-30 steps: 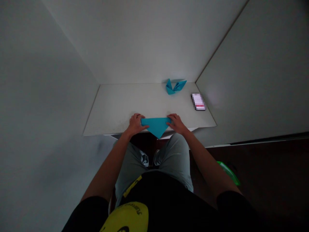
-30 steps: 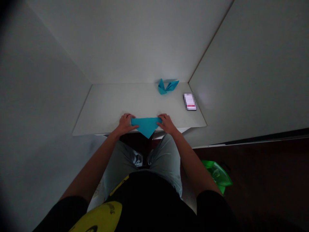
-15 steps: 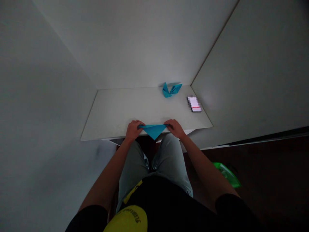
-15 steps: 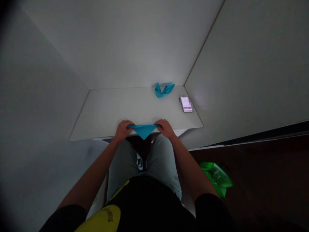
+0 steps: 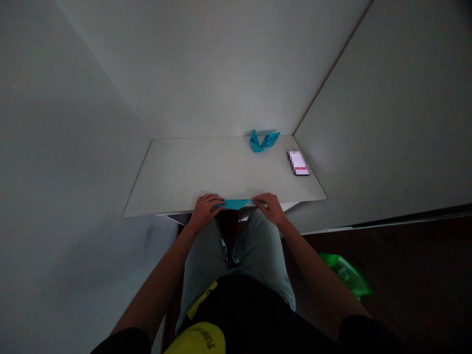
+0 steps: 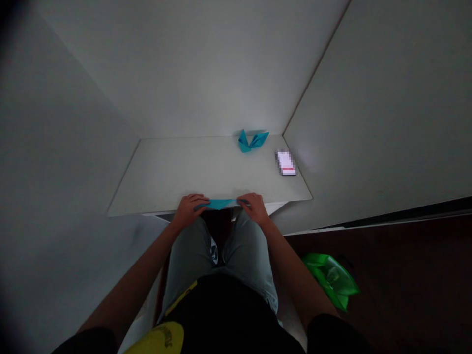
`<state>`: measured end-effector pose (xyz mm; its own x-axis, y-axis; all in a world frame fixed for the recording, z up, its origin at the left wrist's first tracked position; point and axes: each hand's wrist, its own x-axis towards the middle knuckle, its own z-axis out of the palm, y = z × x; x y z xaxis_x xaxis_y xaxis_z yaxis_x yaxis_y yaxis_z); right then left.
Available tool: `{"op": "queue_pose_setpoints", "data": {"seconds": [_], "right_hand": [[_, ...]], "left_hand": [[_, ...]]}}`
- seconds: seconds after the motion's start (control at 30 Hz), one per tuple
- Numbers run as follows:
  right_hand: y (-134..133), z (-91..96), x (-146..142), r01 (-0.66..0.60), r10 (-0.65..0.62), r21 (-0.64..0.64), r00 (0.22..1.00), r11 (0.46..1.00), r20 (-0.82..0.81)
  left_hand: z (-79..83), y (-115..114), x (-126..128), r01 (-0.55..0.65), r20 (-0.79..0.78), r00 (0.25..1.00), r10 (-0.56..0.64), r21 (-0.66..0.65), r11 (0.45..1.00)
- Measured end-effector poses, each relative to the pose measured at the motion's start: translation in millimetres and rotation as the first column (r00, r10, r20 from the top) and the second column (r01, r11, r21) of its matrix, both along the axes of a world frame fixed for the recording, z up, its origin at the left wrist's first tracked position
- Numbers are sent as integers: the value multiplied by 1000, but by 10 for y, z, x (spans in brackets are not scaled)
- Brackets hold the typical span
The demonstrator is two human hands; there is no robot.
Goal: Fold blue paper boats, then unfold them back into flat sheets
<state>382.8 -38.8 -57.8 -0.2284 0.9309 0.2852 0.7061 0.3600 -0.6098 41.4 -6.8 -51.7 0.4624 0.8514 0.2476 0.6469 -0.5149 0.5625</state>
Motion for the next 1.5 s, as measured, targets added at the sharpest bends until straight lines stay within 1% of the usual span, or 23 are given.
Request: {"op": "queue_pose_setpoints", "data": {"seconds": [0.03, 0.1, 0.17, 0.23, 0.27, 0.3, 0.33, 0.47, 0.6, 0.77, 1.0, 1.17, 1.3, 1.5], "right_hand": [[60, 17, -24, 12, -15, -39, 997, 999, -75], [212, 36, -91, 43, -71, -119, 968, 992, -241], [380, 30, -170, 94, -152, -164, 910, 982, -387], [523, 5, -237, 141, -202, -164, 863, 976, -462], [574, -10, -258, 153, -211, -158, 854, 975, -475], [606, -25, -269, 156, -212, -155, 853, 976, -477], [622, -38, -269, 152, -209, -156, 856, 976, -473], [573, -61, -212, 124, -189, -170, 872, 978, -452], [518, -50, -182, 84, -160, -182, 875, 980, -456], [536, -47, -186, 110, -187, -188, 865, 976, -465], [518, -18, -189, 127, -228, -228, 836, 965, -499], [497, 38, -204, 112, -220, -238, 841, 965, -494], [502, 51, -213, 109, -218, -241, 842, 964, -493], [502, 55, -225, 127, -229, -235, 849, 963, -477]], "left_hand": [[16, 57, 26, -11, 54, 998, 14, -54, 998], [36, 190, 97, -69, 200, 974, 108, -191, 979], [32, 324, 178, -130, 353, 903, 245, -321, 938], [6, 429, 241, -158, 467, 815, 344, -393, 906], [-12, 464, 258, -165, 501, 781, 373, -410, 897], [-29, 487, 263, -164, 519, 763, 386, -422, 892], [-46, 498, 258, -157, 520, 762, 385, -428, 890], [-70, 472, 190, -117, 485, 811, 326, -411, 904], [-49, 443, 167, -129, 505, 795, 335, -399, 908], [-54, 446, 180, -161, 509, 777, 369, -406, 900], [-66, 439, 165, -138, 532, 774, 342, -385, 912], [-20, 418, 173, -122, 533, 795, 290, -329, 936], [7, 406, 179, -116, 533, 797, 283, -324, 939], [-27, 401, 204, -124, 523, 806, 277, -309, 943]]}}
